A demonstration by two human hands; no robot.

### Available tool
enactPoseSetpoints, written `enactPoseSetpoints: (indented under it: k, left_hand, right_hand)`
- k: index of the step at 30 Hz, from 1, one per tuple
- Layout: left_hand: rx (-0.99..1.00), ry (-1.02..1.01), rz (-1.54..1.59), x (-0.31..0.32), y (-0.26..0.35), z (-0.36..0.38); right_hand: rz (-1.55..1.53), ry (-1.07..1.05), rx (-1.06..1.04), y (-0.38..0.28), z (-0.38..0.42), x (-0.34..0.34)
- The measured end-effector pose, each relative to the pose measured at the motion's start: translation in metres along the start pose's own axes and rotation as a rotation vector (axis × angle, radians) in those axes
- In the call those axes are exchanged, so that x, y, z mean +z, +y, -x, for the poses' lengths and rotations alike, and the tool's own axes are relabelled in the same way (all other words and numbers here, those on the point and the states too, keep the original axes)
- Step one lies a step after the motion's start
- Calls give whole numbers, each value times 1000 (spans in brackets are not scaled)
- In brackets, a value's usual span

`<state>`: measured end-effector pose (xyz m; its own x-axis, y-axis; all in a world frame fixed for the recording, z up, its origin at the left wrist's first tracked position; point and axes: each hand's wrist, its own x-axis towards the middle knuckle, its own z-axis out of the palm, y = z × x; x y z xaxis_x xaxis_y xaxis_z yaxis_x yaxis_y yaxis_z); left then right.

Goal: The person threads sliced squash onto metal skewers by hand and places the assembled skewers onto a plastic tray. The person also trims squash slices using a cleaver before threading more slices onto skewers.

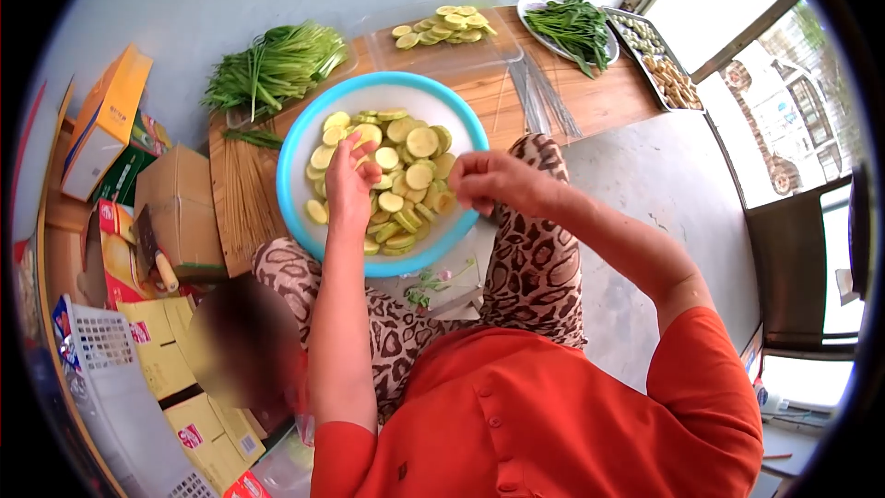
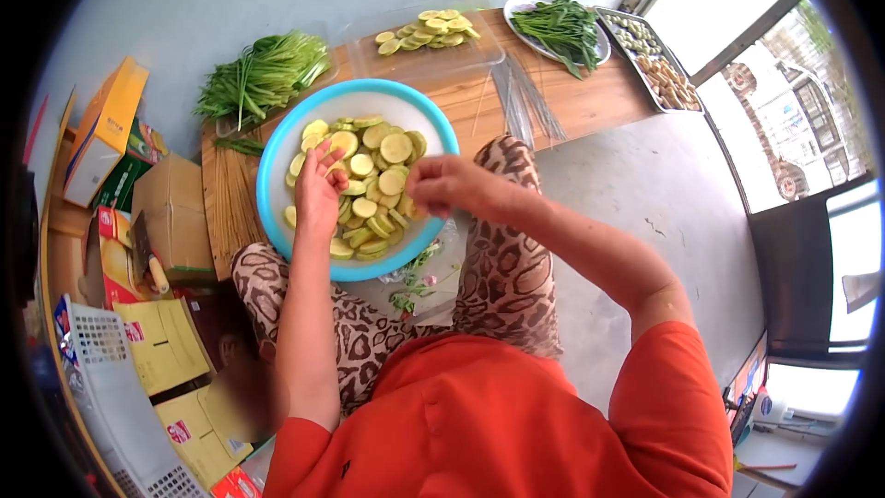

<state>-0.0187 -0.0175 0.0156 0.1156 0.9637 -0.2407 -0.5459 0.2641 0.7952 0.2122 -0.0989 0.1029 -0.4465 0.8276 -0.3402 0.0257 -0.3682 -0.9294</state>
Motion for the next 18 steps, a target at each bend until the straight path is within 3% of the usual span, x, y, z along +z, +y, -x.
enactPoseSetpoints:
  k: [6,12,14,18]
  left_hand:
    - [96,-41,-40,-22,6,-1]
    - [-110,-332,-244,0,2,19]
    - [-69,-272,-268,-6,1,15]
    - [99,106,-422,-21,11,5]
  right_hand:
    - [82,-222,141,48,-21,34]
    - [-120,-143,52,41,-60,34]
    - [-251,-81,59,48,-76,21]
    - [-487,66,-21,48,-91,-10]
